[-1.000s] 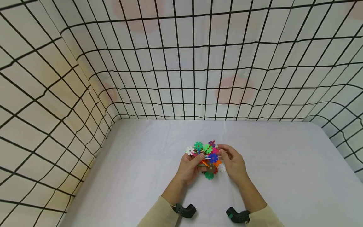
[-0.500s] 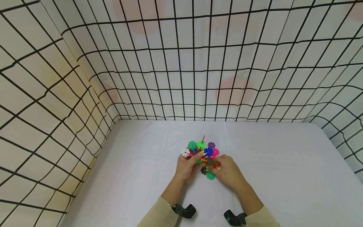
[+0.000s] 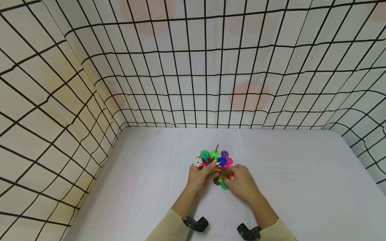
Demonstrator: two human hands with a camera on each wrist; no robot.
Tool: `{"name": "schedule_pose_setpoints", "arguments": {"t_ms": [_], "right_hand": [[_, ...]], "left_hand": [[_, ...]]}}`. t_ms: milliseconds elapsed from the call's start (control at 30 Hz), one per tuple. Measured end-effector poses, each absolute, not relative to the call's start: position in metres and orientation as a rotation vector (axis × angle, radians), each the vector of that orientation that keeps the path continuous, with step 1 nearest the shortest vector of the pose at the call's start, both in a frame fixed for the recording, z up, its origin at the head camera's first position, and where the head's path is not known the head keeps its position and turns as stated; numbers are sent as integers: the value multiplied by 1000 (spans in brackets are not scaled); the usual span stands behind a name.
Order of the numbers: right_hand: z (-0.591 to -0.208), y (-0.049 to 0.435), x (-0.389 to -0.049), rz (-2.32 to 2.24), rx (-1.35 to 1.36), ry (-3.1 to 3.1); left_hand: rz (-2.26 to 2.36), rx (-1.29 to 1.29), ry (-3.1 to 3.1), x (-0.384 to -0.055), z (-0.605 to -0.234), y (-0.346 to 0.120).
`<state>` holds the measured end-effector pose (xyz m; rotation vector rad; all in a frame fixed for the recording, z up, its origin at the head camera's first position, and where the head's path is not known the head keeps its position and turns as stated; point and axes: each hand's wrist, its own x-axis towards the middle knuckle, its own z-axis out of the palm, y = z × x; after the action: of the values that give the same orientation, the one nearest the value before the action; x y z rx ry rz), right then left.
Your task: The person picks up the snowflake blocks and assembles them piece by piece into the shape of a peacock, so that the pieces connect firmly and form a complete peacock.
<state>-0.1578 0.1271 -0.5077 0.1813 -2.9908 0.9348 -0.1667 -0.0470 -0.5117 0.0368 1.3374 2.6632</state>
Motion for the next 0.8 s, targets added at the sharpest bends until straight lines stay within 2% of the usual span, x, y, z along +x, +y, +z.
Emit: {"name": "schedule_pose_setpoints", "arguments": {"t_ms": [333, 633, 800], "right_hand": [[-507, 123, -157, 992, 160, -2999], [-502, 137, -160, 1581, -46, -2803], [-500, 144, -163, 1753, -57, -2575]], "left_hand": [[2646, 1, 1394, -168, -513, -46], [2661, -3, 1406, -168, -512, -45], [2624, 22, 1430, -167, -511, -45]]}}
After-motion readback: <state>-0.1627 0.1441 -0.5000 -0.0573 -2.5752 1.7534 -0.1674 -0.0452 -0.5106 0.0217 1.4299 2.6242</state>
